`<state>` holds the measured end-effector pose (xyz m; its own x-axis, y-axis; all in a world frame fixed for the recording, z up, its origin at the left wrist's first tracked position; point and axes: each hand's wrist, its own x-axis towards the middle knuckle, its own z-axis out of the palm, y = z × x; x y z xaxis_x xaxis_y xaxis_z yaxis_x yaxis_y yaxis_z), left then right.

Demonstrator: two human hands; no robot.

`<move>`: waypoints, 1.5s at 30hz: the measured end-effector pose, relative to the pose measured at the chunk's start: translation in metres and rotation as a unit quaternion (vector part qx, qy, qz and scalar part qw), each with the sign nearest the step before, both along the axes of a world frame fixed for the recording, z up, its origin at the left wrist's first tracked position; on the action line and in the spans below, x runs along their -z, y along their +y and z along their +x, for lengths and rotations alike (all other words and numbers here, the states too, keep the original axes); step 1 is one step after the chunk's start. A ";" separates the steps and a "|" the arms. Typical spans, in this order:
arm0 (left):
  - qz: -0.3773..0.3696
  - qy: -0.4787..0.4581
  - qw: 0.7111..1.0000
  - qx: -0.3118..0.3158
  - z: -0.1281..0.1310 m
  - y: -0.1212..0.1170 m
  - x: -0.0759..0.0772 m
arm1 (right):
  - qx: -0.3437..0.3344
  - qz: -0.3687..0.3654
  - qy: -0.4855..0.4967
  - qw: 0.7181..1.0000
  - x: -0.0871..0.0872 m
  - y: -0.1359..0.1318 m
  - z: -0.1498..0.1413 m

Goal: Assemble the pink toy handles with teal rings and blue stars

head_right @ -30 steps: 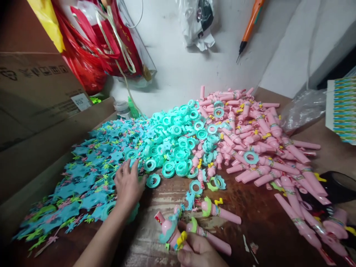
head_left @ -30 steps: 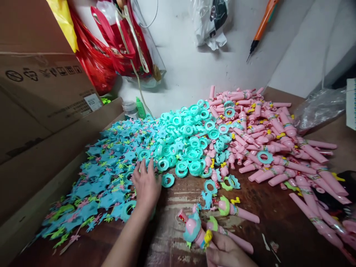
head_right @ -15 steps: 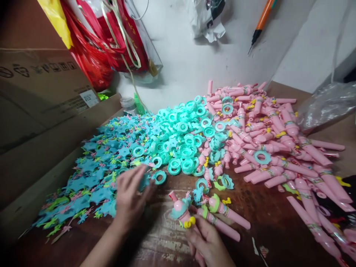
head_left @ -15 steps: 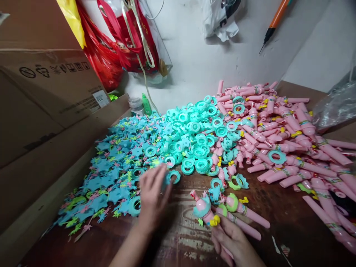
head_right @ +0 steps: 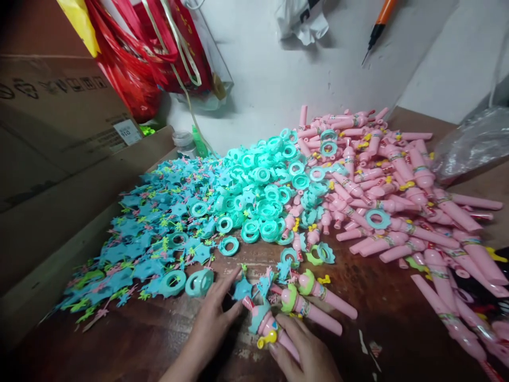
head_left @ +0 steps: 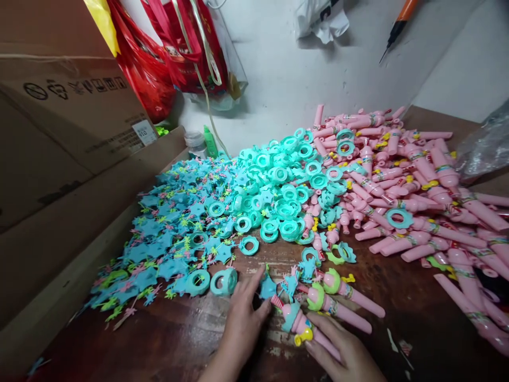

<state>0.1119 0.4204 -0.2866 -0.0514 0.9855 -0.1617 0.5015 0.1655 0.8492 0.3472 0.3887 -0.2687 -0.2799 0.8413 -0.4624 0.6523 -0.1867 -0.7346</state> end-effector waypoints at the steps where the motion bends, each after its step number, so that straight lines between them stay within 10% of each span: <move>1: -0.004 -0.002 1.000 0.011 0.003 0.001 -0.001 | -0.027 -0.005 -0.035 0.999 0.001 0.001 0.002; 25: 0.025 -0.018 0.994 0.108 0.006 -0.008 0.013 | -0.023 -0.003 -0.098 0.995 -0.033 0.009 -0.001; 35: 0.022 -0.045 0.990 0.134 0.005 -0.005 0.017 | -0.192 0.020 -0.411 0.891 -0.101 0.054 -0.072; 39: 0.031 -0.047 0.991 0.119 0.003 -0.003 0.020 | -0.183 0.061 -0.412 0.891 -0.082 0.045 -0.072; 45: 0.058 -0.124 0.984 0.112 -0.005 -0.011 -0.003 | -0.097 0.288 -0.298 0.905 -0.016 0.003 0.014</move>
